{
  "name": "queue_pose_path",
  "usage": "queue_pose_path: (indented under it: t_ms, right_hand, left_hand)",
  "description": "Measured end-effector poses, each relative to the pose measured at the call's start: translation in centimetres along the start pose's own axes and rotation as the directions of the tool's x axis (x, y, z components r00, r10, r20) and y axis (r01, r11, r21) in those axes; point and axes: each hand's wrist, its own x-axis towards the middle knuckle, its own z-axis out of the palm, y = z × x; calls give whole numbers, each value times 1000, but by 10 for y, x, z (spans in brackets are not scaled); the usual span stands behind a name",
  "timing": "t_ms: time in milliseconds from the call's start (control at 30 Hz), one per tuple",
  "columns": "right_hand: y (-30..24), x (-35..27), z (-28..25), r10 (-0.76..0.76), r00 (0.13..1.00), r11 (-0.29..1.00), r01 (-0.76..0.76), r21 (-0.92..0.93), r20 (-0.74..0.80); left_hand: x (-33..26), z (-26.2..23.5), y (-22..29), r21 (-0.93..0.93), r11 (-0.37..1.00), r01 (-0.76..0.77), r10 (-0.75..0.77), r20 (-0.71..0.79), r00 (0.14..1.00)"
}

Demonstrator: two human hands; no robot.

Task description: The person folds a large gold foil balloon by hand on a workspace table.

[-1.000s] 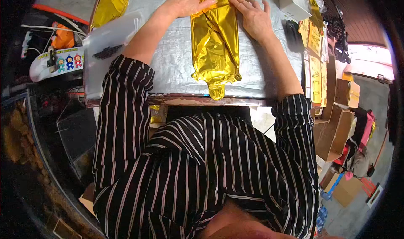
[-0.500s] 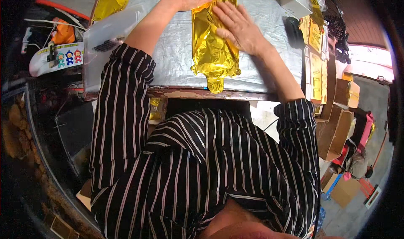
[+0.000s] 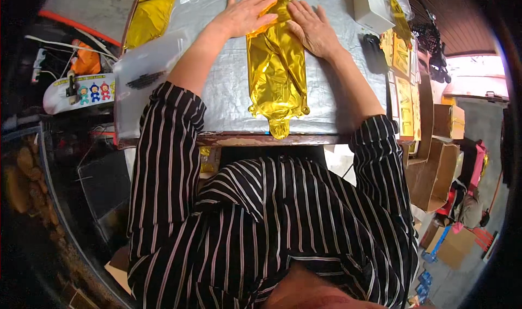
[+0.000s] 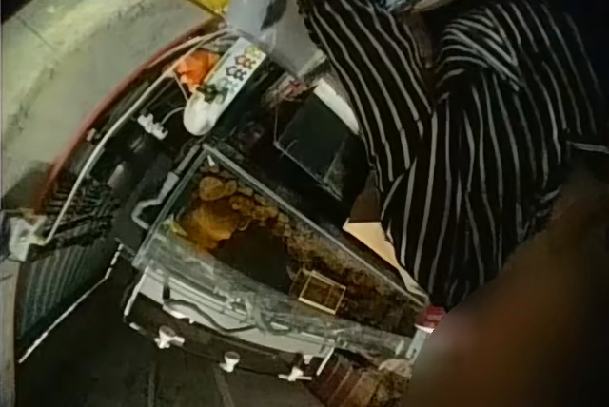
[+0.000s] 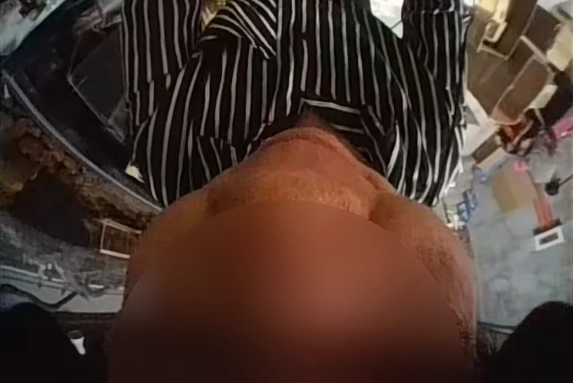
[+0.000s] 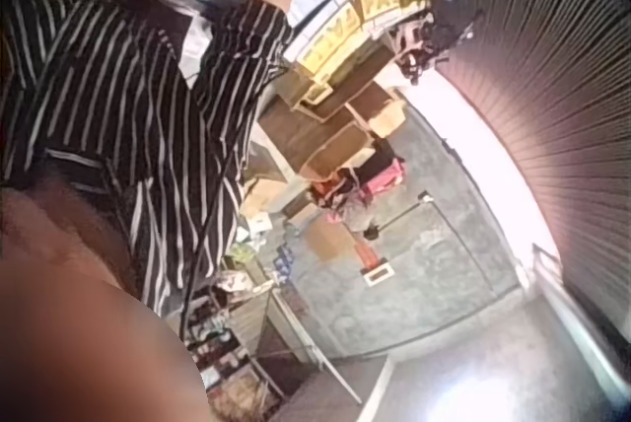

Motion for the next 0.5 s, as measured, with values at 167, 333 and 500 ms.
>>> queue_pose_path:
  t_ms: [167, 333, 500]
  right_hand:
    - [-3, -2, 9, 74, 997, 996, -74, -49, -14]
    - [5, 1, 10, 139, 990, 981, -140, -134, -18]
    - [8, -18, -8, 94, 995, 996, -94, 1, -32]
  left_hand:
    - [-4, -9, 3, -21, 999, 30, -28, 62, 998]
    - [6, -33, 13, -208, 978, 19, 13, 151, 989]
    - [3, -34, 10, -159, 985, 64, -32, 195, 980]
